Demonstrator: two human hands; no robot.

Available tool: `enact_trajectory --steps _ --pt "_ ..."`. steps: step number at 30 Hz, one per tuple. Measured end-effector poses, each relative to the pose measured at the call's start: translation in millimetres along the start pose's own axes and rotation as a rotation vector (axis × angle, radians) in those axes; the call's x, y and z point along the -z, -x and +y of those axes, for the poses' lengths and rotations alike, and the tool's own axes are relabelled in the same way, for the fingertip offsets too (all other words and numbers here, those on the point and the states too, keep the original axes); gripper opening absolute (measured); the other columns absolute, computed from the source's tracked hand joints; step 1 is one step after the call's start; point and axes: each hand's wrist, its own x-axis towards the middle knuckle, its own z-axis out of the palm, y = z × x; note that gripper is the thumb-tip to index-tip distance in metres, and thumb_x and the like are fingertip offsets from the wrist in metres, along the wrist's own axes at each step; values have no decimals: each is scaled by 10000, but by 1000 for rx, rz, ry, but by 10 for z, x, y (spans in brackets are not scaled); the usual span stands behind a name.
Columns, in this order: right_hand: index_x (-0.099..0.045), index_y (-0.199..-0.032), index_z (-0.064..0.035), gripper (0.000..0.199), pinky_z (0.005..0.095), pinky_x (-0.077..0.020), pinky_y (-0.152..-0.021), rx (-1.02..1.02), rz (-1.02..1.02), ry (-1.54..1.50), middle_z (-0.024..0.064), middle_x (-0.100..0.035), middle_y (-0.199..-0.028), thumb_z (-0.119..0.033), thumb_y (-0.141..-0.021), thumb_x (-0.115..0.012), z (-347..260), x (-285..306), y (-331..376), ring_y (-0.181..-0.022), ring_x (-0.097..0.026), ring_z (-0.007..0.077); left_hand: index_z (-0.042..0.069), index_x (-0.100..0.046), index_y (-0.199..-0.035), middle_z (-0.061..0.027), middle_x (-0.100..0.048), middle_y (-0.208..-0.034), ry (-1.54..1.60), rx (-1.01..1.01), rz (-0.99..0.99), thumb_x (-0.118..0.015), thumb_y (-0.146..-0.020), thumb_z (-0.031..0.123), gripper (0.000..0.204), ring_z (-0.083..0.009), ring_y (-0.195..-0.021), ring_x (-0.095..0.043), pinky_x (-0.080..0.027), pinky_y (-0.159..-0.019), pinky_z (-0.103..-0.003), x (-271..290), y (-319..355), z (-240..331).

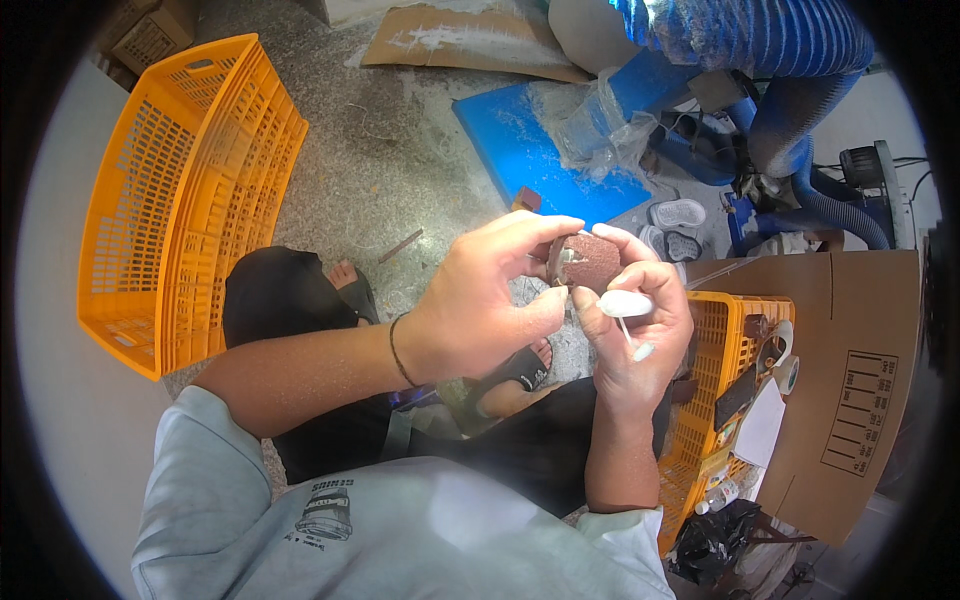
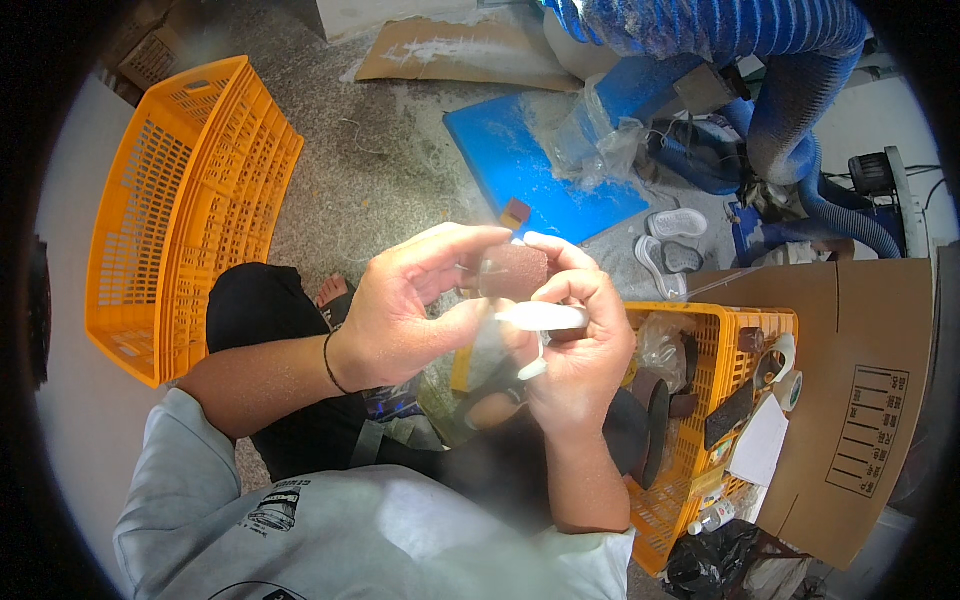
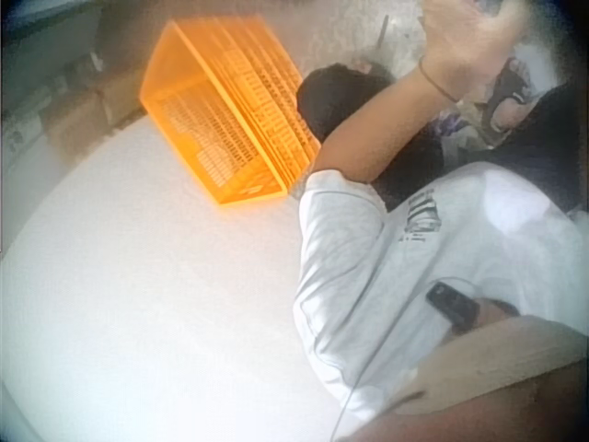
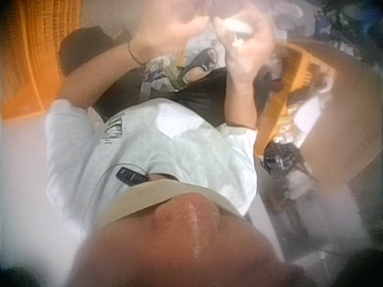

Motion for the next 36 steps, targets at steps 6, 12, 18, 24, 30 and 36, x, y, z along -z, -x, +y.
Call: enact_trajectory --steps 6,12,18,24,30,36 --pt "-552 -933 -67 313 387 -464 -1039 -3 2 -4 243 -614 -1325 -12 -779 -819 -5 -6 -1 -1176 -605 221 -70 -529 -1393 -98 -570 -1229 -1 -5 -3 -646 -904 -59 503 -153 -1179 -592 -490 -1045 -327 0 -7 -6" --pt "-554 -928 -69 309 388 -456 -1043 -21 5 -10 242 -612 -1325 -27 -780 -821 -17 -11 1 -1176 -602 223 -70 -527 -1394 -102 -574 -1239 2 -3 -2 -643 -905 -61 502 -160 -1180 -595 -492 -1048 -334 -6 -6 -9" --pt "-554 -929 -69 311 389 -453 -1046 -18 7 -8 241 -613 -1319 -33 -779 -825 -13 -9 -3 -1179 -600 224 -69 -528 -1395 -103 -575 -1243 8 -1 -3 -637 -903 -66 504 -158 -1179 -591 -491 -1050 -333 -8 -11 -12" --pt "-556 -931 -68 310 392 -458 -1044 -16 8 -2 239 -612 -1321 -35 -780 -825 -15 -13 -4 -1181 -599 225 -66 -531 -1395 -99 -574 -1241 -3 -8 -1 -633 -897 -72 508 -150 -1177 -584 -489 -1049 -328 -4 -10 -8" --pt "-556 -933 -68 307 386 -465 -1037 -12 13 -5 238 -613 -1321 -28 -780 -819 -3 -20 -7 -1179 -600 221 -65 -533 -1395 -95 -570 -1236 -16 1 -2 -636 -897 -70 508 -147 -1177 -579 -486 -1049 -323 -2 -9 -1" --pt "-555 -932 -70 307 378 -472 -1028 -2 10 -2 232 -615 -1321 -20 -778 -817 -2 -10 -7 -1170 -604 210 -64 -535 -1395 -91 -563 -1231 13 -6 0 -639 -901 -64 505 -137 -1168 -572 -482 -1040 -311 -13 -20 -1"
